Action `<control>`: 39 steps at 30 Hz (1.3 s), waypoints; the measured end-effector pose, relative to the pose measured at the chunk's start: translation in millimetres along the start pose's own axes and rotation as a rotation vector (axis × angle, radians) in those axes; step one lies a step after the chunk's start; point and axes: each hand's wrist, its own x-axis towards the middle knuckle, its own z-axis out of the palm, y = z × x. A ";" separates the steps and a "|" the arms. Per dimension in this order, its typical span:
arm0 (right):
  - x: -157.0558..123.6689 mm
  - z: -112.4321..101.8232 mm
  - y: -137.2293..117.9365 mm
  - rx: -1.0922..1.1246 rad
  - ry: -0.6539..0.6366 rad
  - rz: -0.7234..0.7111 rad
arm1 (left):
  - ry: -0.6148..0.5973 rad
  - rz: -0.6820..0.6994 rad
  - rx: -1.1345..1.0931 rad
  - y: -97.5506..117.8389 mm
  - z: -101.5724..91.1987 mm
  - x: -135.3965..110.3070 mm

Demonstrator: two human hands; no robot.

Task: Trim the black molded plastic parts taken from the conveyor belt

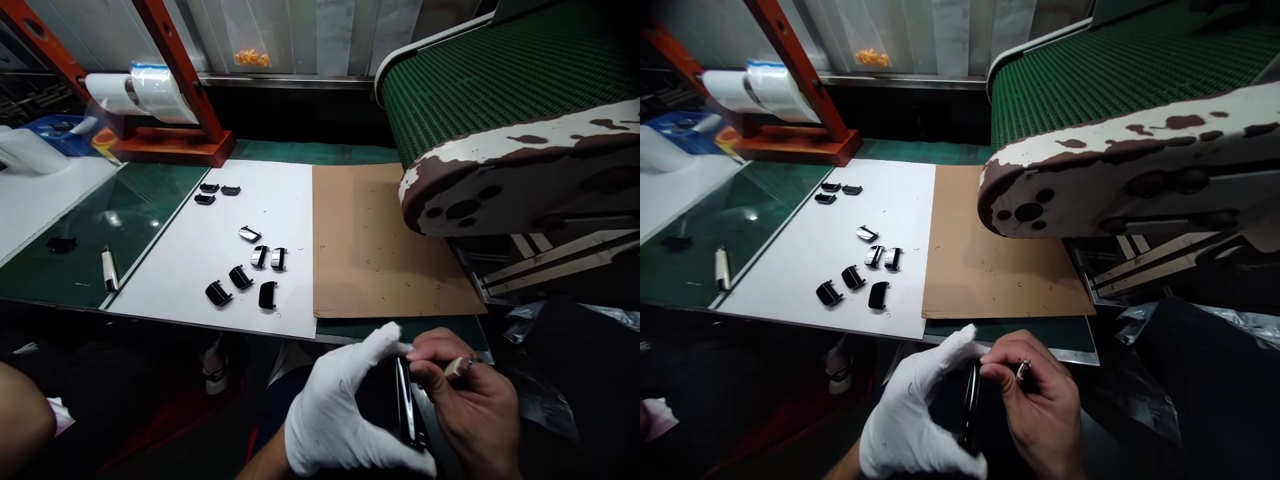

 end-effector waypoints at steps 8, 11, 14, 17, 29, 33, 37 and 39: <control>-1.6 0.0 -0.8 -0.035 0.041 -0.087 | -0.024 0.008 0.210 13.1 -5.0 0.2; -0.8 0.1 -1.3 -0.052 0.049 -0.110 | 0.000 0.016 0.291 17.2 -3.6 0.3; 1.7 -0.3 -1.4 -0.050 0.032 -0.157 | 0.034 0.013 0.364 21.9 -1.3 1.1; 4.0 -1.4 -1.3 -0.032 0.013 -0.194 | 0.058 0.031 0.400 24.5 0.4 0.7; -2.3 -10.4 1.6 0.057 0.092 0.116 | 0.043 0.035 0.449 15.2 1.5 -3.8; -5.0 -27.5 1.6 -0.009 -0.041 0.209 | 0.038 0.010 0.418 11.4 -0.3 -5.2; 0.2 -40.2 -6.8 -0.190 -0.329 0.208 | 0.036 0.010 0.373 11.1 0.1 -4.7; 3.9 -41.8 -15.1 -0.273 -0.441 0.185 | 0.034 0.000 0.346 12.0 0.4 -4.4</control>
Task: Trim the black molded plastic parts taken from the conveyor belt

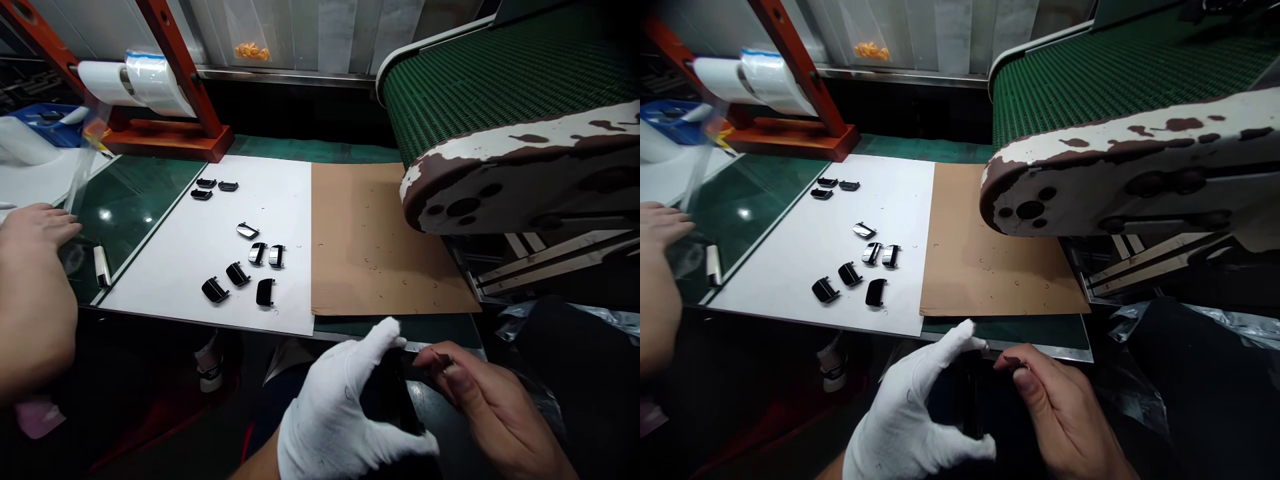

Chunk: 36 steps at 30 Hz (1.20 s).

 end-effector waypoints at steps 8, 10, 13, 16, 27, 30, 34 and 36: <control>3.6 -1.4 -25.0 -0.313 -0.256 0.075 | 0.014 -0.016 -0.128 -0.5 2.0 -1.4; 5.9 -1.1 -26.8 -0.270 -0.278 0.089 | 0.011 -0.034 -0.158 -0.7 3.2 -2.0; 10.4 -1.3 -31.0 -0.222 -0.288 0.119 | 0.002 -0.064 -0.201 -0.7 5.3 -3.0; 13.8 -1.7 -35.8 -0.214 -0.275 0.105 | -0.001 -0.064 -0.232 -0.9 6.4 -2.7; 9.9 5.6 -29.8 -0.288 -0.156 -0.051 | 0.001 -0.063 -0.040 4.1 0.7 1.3; 10.8 7.2 -29.1 -0.314 -0.138 -0.088 | 0.014 -0.058 -0.021 3.0 0.6 1.0; 12.2 9.5 -28.4 -0.358 -0.105 -0.137 | 0.038 -0.050 -0.005 0.2 1.9 0.4; 11.9 11.9 -26.3 -0.385 -0.083 -0.160 | 0.049 -0.047 0.000 -1.1 2.6 0.2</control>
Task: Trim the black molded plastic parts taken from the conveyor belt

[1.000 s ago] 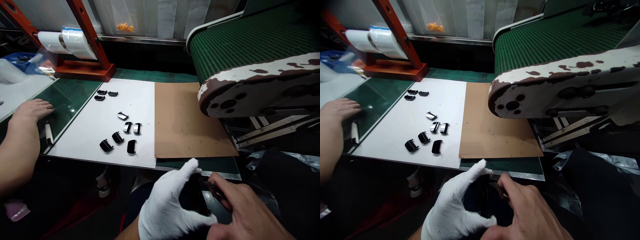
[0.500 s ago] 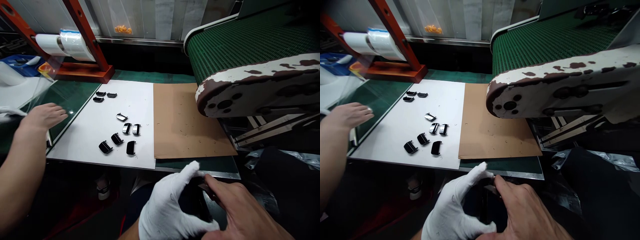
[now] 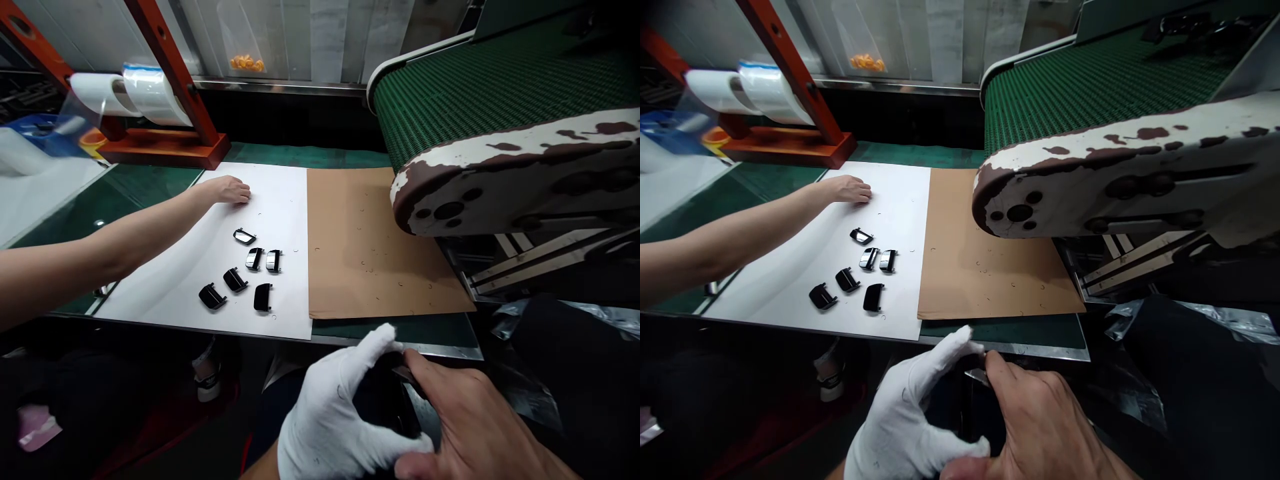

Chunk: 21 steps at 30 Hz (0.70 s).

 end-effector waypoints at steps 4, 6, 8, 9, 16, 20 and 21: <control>-1.2 7.9 2.3 -0.062 0.069 -0.045 | 0.023 -0.002 0.019 -1.8 -0.1 -1.3; -0.5 10.6 2.8 -0.077 0.104 -0.064 | 0.036 -0.014 0.039 -2.1 -0.6 -2.9; 1.1 12.0 2.9 -0.086 0.126 -0.086 | 0.045 -0.032 0.058 -2.3 -1.2 -5.0; 2.0 12.3 2.9 -0.087 0.134 -0.098 | 0.046 -0.040 0.065 -2.6 -1.4 -6.1; 5.6 13.6 4.2 -0.105 0.160 -0.154 | 0.062 -0.027 0.088 -6.4 -0.6 -8.4; 6.1 14.8 5.4 -0.083 0.158 -0.156 | 0.070 0.000 0.113 -7.7 -0.2 -7.6; 6.4 14.9 5.5 -0.079 0.161 -0.159 | 0.068 0.002 0.113 -8.0 -0.1 -7.7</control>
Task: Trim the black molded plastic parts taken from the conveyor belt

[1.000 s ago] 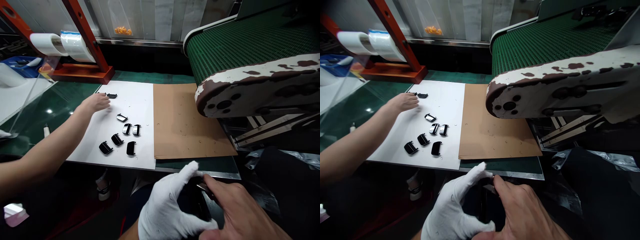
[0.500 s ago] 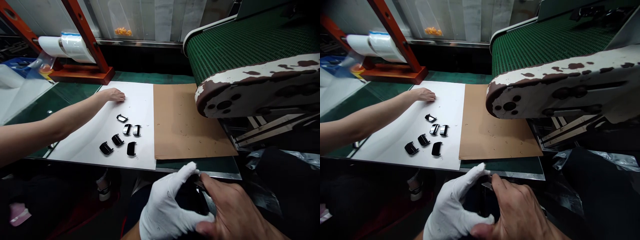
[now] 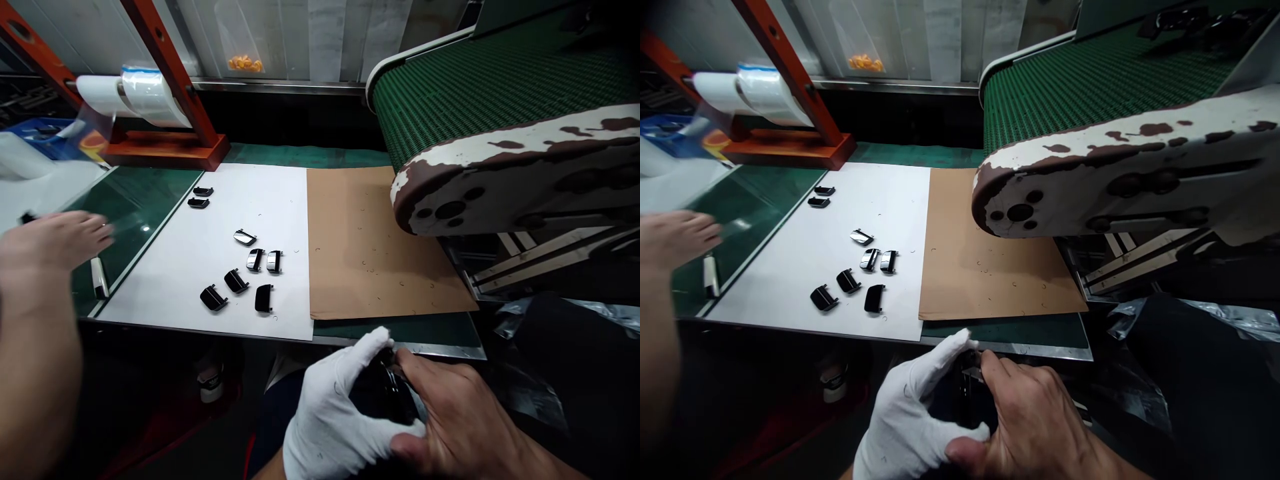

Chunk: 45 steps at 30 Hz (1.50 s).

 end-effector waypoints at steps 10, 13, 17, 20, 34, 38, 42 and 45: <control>-3.5 4.5 3.2 -0.022 -0.027 -0.018 | -0.031 -0.120 -0.104 -1.1 0.9 -3.1; -4.9 6.4 4.2 -0.043 -0.014 -0.035 | -0.026 -0.156 -0.130 -2.0 2.4 -3.1; -4.3 7.5 3.9 -0.047 0.008 -0.045 | -0.026 -0.169 -0.170 -4.4 3.4 -3.8; -4.8 8.6 4.1 -0.056 0.009 -0.056 | -0.035 -0.196 -0.230 -3.9 3.1 -3.3; 5.9 2.0 -11.2 0.038 0.228 -0.038 | 0.036 -0.230 -0.713 -2.8 15.6 7.4; 2.4 -1.5 -11.3 0.128 0.204 0.063 | 0.019 -0.184 -0.800 -4.6 17.1 6.7; -5.6 -8.2 -7.4 0.390 0.061 0.234 | 0.020 -0.166 -0.802 -6.5 18.1 5.8; -14.4 -8.8 -1.5 0.505 0.040 0.351 | 0.021 -0.117 -0.751 -8.8 17.5 5.5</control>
